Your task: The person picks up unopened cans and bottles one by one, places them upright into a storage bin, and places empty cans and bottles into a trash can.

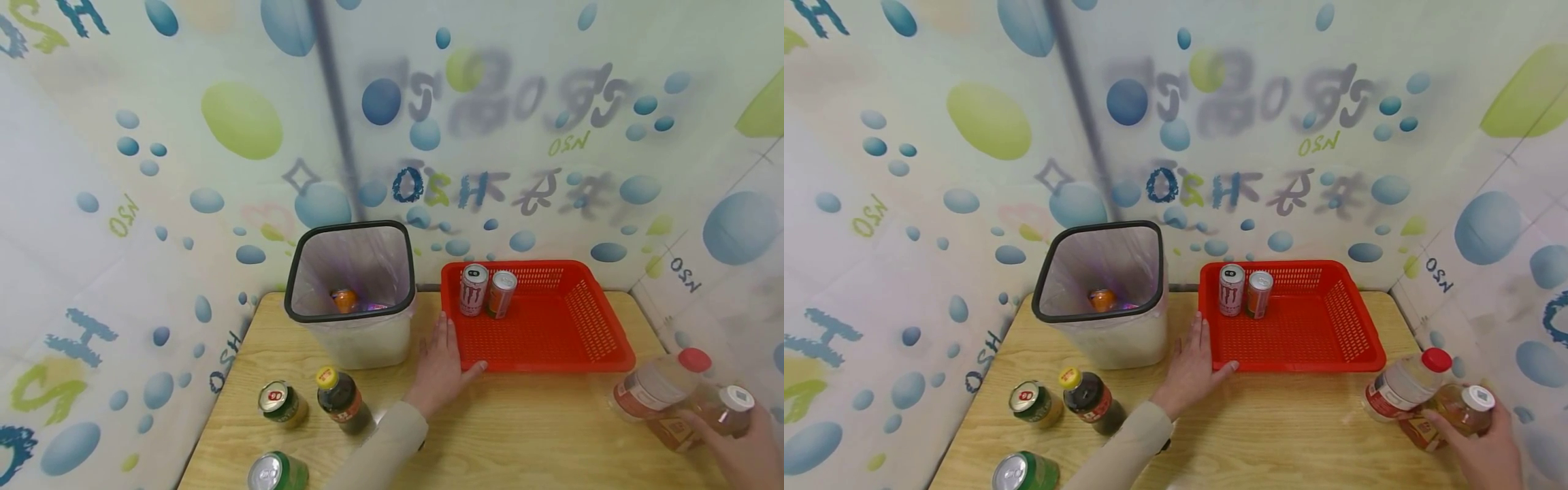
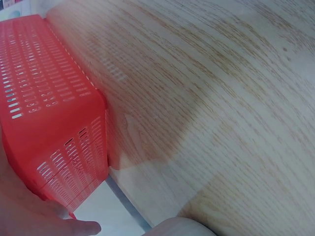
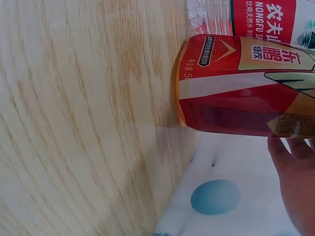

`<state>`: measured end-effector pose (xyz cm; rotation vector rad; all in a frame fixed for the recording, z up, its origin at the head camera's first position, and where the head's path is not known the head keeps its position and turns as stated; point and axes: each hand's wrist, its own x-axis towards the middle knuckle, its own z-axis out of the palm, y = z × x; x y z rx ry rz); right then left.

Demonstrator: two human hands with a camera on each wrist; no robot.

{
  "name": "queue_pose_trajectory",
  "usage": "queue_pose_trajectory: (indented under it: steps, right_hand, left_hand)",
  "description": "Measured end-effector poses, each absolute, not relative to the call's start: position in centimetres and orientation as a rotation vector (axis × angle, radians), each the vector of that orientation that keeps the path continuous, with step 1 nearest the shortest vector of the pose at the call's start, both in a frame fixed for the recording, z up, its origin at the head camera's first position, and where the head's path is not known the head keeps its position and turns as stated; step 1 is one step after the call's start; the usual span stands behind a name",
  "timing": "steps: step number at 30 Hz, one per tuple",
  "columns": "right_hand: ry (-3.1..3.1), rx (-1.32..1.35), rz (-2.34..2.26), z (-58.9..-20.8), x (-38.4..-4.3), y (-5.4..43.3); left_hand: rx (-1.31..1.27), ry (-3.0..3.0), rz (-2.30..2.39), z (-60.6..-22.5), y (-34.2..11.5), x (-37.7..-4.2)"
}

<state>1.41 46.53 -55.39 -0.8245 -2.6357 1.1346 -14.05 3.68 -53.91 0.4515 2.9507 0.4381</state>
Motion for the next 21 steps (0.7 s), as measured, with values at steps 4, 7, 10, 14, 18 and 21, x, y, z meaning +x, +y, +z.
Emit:
queue_pose_trajectory:
  steps: [4,7,10,14,18,21]
  right_hand:
    - [-2.650,-0.908,1.180,-55.12,1.13,46.18]
    - [-2.624,-0.871,1.192,-54.97,1.09,46.20]
    - [-2.600,-0.834,1.197,-54.95,1.08,46.24]
    - [-2.560,-0.858,1.219,-55.01,0.98,46.18]
    - [-2.515,-0.666,1.221,-55.04,1.24,46.50]
    - [-2.489,-0.558,1.202,-54.91,1.73,46.52]
  left_hand:
    - [0.461,2.951,0.449,-53.85,3.65,-14.02]
    - [0.470,2.954,0.447,-53.82,3.64,-14.01]
    - [0.472,2.958,0.432,-53.79,3.66,-14.00]
    - [0.469,2.958,0.434,-53.72,3.76,-13.93]
    - [0.461,2.951,0.439,-53.65,3.84,-13.91]
    - [0.454,2.948,0.437,-53.60,3.81,-13.91]
